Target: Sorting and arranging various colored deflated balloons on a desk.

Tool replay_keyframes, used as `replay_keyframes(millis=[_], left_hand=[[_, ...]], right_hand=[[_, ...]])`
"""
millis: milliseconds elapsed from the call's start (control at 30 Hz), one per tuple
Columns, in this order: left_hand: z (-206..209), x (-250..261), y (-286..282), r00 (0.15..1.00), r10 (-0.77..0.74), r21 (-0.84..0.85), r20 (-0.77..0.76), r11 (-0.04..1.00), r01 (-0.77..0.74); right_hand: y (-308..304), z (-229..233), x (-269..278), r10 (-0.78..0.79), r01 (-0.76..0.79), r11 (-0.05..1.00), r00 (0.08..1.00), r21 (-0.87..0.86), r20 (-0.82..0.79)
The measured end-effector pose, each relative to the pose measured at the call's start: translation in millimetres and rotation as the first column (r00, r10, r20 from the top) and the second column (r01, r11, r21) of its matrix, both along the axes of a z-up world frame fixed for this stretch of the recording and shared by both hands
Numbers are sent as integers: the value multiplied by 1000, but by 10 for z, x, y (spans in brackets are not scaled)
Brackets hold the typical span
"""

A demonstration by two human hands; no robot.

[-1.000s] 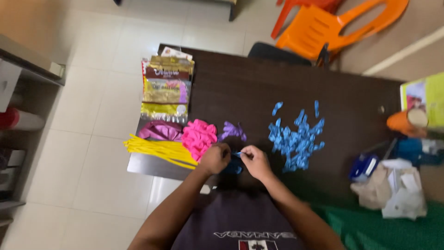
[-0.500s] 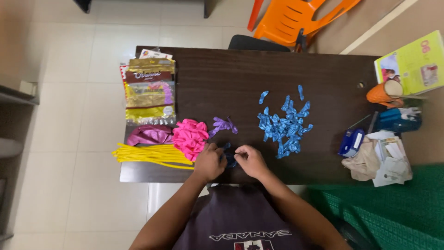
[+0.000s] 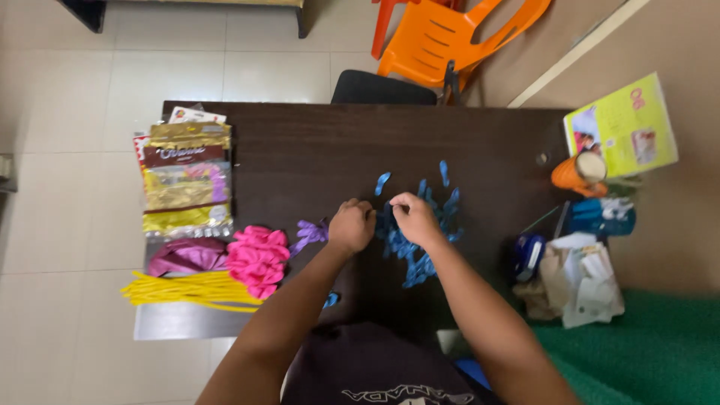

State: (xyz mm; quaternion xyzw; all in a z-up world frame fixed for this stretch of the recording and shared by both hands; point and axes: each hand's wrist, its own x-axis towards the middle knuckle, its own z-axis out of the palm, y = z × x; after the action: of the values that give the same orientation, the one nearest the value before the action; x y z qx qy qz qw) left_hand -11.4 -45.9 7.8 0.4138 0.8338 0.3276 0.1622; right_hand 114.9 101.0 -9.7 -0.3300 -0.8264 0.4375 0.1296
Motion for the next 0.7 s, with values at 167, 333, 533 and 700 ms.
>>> replay_keyframes(millis=[167,333,533,700], left_hand=[[-101,-102,632,998,46,-150,47,988,-38],[-326,-143,987,998,61,-261,-26,963,-66],[-375,-88,1021,999,0,-242,-37,970,-9],[-205,-84,939,993,-15,-242,-121,970,-15]], right_hand=[[640,-265,-51,12,-7,996,999,93,-47],[861,-302,11,17,-16,1000,999,26,-49],[717,134,-26,-32,32,998,1000,-46,0],[508,47,-94,68,-70,997,996,-42,-55]])
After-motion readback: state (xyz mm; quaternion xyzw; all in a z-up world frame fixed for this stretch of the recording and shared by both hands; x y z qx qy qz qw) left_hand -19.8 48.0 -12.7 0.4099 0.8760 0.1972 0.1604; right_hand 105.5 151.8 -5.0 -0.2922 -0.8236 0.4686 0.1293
